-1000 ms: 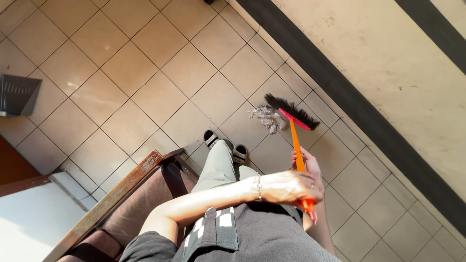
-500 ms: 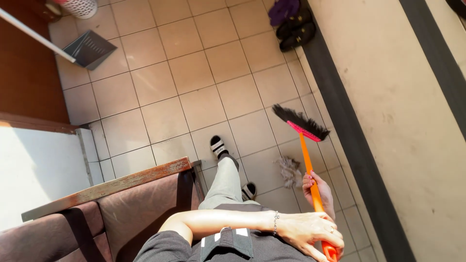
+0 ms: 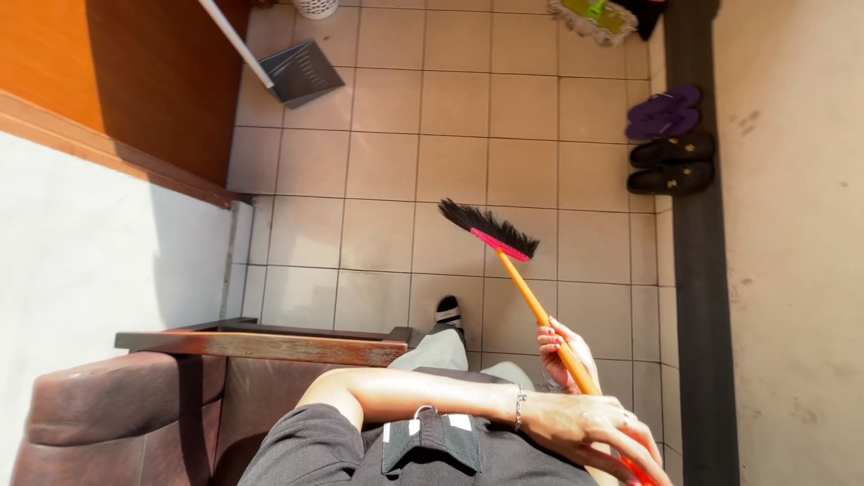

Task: Sweep paper scraps and debris from a tiled floor into a dustpan using a broom.

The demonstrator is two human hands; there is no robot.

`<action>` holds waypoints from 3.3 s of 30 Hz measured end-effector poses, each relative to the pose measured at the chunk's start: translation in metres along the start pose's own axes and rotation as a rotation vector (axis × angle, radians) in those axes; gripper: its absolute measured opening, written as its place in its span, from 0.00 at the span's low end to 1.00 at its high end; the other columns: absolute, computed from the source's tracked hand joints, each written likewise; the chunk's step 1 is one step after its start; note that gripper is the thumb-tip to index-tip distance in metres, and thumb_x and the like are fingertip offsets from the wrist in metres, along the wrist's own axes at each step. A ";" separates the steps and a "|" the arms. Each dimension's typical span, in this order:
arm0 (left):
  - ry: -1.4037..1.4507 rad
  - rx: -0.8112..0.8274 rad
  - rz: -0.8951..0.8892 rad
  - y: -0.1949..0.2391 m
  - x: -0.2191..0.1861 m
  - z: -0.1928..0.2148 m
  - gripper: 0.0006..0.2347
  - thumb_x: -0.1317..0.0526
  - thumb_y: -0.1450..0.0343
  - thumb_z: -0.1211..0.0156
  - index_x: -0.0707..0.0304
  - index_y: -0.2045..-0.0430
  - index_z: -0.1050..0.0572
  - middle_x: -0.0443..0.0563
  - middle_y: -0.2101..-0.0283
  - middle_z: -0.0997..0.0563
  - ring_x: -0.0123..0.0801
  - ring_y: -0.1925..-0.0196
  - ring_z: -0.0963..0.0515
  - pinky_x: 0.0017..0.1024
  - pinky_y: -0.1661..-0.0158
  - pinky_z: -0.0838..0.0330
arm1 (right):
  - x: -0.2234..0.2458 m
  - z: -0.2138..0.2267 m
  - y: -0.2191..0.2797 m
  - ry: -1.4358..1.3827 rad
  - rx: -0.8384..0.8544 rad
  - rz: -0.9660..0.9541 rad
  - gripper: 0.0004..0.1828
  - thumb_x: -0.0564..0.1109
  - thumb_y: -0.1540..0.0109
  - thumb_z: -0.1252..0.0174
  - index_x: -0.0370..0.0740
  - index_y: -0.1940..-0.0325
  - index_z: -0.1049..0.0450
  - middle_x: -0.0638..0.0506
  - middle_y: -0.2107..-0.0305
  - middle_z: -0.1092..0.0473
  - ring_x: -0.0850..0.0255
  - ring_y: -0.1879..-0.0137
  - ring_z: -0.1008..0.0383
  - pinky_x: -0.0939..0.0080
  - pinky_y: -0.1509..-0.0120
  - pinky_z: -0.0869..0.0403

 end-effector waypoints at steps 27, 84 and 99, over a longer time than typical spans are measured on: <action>-0.769 -0.737 0.289 0.059 0.025 0.552 0.20 0.54 0.33 0.31 0.51 0.46 0.24 0.46 0.48 0.17 0.31 0.46 0.20 0.43 0.34 0.40 | 0.060 -0.374 -0.423 0.522 -0.117 -0.523 0.11 0.45 0.34 0.44 0.37 0.65 0.37 0.54 0.76 0.35 0.70 0.75 0.34 0.75 0.72 0.29; -0.532 -1.461 1.083 0.763 0.164 1.252 0.13 0.62 0.39 0.22 0.60 0.66 0.21 0.47 0.54 0.16 0.31 0.55 0.18 0.30 0.53 0.25 | -0.153 -0.676 -0.939 0.590 -0.303 -0.091 0.09 0.42 0.37 0.40 0.40 0.63 0.34 0.54 0.77 0.35 0.68 0.75 0.35 0.71 0.74 0.31; -0.516 -0.917 0.920 0.496 0.190 1.200 0.14 0.58 0.38 0.24 0.63 0.72 0.25 0.50 0.71 0.22 0.31 0.70 0.25 0.29 0.63 0.27 | -0.058 -0.540 -0.654 0.356 -0.555 0.172 0.09 0.44 0.37 0.41 0.43 0.59 0.35 0.57 0.76 0.36 0.73 0.77 0.39 0.74 0.78 0.38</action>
Point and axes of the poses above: each hand's wrist, its own y-axis away from the middle knuckle, its own z-axis out of the back of the hand, x = y × z, the point moved 10 cm from there along -y, towards the middle knuckle
